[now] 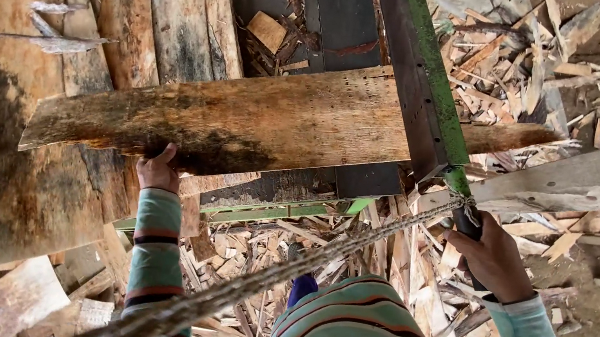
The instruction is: Cutting thin sheets of wood using a large manual guillotine cutter.
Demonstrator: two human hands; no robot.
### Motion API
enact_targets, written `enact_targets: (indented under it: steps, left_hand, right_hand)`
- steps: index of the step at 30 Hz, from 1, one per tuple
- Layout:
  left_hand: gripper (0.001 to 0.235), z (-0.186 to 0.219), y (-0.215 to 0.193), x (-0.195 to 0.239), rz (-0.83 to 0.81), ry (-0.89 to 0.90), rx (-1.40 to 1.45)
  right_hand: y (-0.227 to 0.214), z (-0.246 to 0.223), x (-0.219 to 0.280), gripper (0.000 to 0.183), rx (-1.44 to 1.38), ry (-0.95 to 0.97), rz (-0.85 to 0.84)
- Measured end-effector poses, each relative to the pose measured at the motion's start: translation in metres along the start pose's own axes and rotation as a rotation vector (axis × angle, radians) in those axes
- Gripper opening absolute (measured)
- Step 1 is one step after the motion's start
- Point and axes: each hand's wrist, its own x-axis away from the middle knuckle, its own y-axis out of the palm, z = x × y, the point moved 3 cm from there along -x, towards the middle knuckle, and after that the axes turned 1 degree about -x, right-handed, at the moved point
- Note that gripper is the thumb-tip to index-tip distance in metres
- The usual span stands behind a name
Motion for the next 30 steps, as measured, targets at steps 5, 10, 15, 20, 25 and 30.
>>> enact_targets:
  steps: [5, 10, 15, 20, 25, 30]
  left_hand:
    - [0.02, -0.006, -0.021, -0.047, 0.137, -0.087, -0.032]
    - [0.049, -0.071, -0.085, -0.12, 0.2, -0.142, -0.115]
    - [0.092, -0.031, -0.039, -0.088, 0.288, -0.21, -0.235]
    - [0.099, -0.027, -0.017, -0.072, 0.201, -0.162, -0.115]
    - [0.089, -0.022, 0.014, -0.049, 0.286, -0.178, -0.066]
    - [0.067, -0.075, -0.014, -0.065, 0.25, -0.228, -0.069]
  right_hand:
    - [0.029, 0.045, -0.02, 0.047, 0.019, 0.089, 0.086]
    - [0.045, 0.066, -0.036, 0.05, 0.07, 0.113, 0.05]
    - [0.009, 0.047, -0.022, 0.05, 0.072, 0.116, 0.03]
    - [-0.066, -0.063, 0.026, 0.04, 0.294, 0.117, -0.035]
    - [-0.074, -0.067, 0.03, 0.048, 0.145, 0.189, -0.002]
    - [0.085, 0.168, -0.089, 0.052, 0.224, 0.085, 0.083]
